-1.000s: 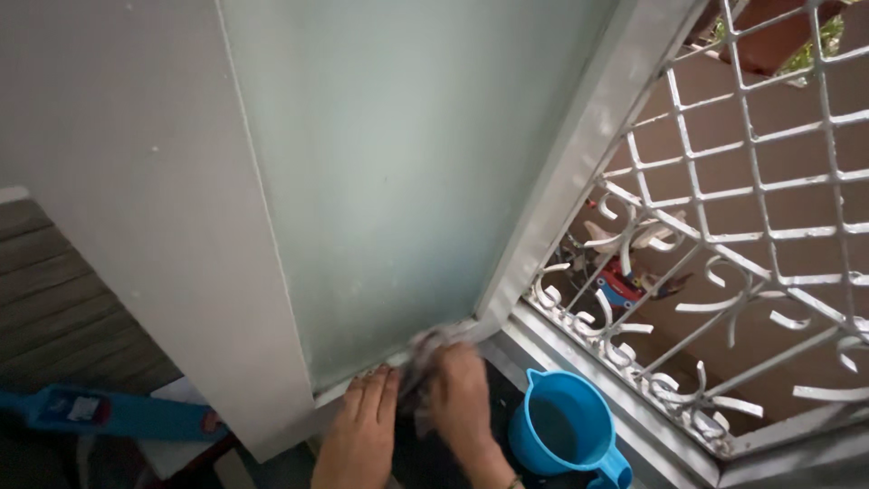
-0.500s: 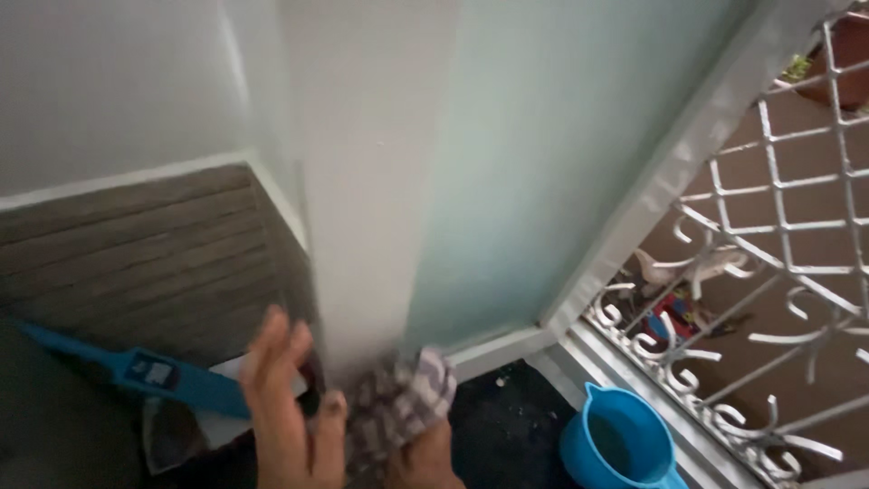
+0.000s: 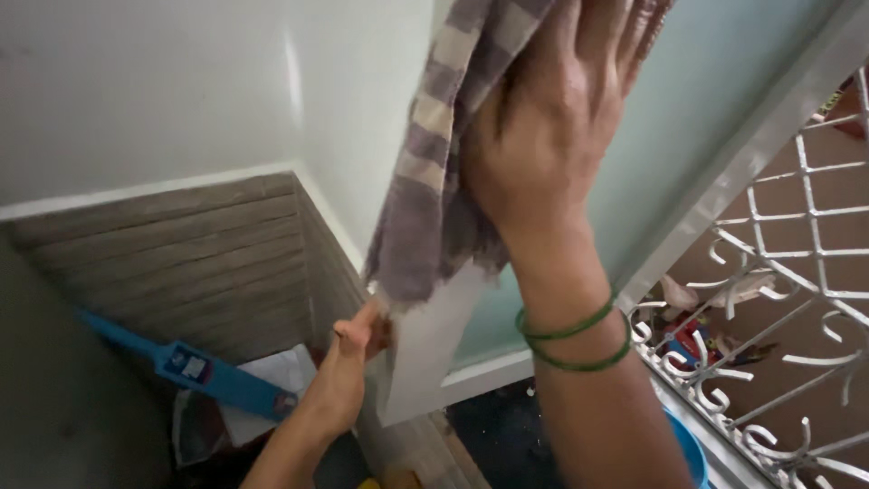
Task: The person wipes a frosted glass window and the adjacent white metal security grille using a cloth and water from a blue pitcher. They repeatedly dip the cloth into the pitcher, wring it out, and wipe the surfaces in a systematic manner.
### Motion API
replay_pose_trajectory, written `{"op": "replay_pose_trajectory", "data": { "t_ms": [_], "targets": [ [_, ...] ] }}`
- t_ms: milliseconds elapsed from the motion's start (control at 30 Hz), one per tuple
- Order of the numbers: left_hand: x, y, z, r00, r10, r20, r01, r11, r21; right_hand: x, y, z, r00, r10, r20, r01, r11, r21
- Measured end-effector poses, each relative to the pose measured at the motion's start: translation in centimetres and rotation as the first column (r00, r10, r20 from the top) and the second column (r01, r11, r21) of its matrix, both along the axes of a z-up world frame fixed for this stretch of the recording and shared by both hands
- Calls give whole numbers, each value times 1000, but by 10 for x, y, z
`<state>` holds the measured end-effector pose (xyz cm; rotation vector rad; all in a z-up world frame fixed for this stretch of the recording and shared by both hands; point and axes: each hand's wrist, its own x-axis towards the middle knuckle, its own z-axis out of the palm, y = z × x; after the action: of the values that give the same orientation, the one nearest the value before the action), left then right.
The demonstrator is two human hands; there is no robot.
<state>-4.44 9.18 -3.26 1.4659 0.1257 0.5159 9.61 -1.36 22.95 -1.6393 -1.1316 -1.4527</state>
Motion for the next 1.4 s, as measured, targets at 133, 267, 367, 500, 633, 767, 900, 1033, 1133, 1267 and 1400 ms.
{"op": "replay_pose_trajectory", "data": {
  "t_ms": [133,267,367,500,633,767,900,1033,1133,1267,1400],
  "targets": [
    [-3,9,10,991,-117,66,119,992,-34,-8,-4,-67,996,12,88,-3,994,-107],
    [-11,5,34,982,-157,104,160,987,-17,-30,-15,-231,999,-31,-25,16,897,-441],
    [-12,-6,49,945,-198,259,177,979,102,-41,-43,-337,989,61,-137,-122,854,-505],
    [-20,-23,49,979,83,187,-154,901,406,-4,-93,-403,986,-89,-138,5,856,-517],
    [-17,-51,33,925,377,-55,-257,724,640,55,-146,-391,969,-57,-242,-36,931,-364],
    [-4,-63,2,830,546,116,-323,302,897,85,-158,-378,719,-82,-690,91,996,-24],
    [11,-89,-37,937,338,-88,58,98,993,52,-101,-439,489,224,-843,92,948,305],
    [50,-122,-59,917,-17,399,-391,166,905,52,-107,-531,291,443,-848,-56,893,447],
    [80,-126,-59,947,-38,320,-307,202,930,101,-106,-554,124,702,-702,-126,713,690],
    [112,-132,-61,970,-110,219,-191,220,957,185,-134,-526,-74,922,-379,95,385,918],
    [133,-133,-56,974,-165,155,-105,276,955,190,-153,-436,433,500,-750,80,807,585]
  ]
}}
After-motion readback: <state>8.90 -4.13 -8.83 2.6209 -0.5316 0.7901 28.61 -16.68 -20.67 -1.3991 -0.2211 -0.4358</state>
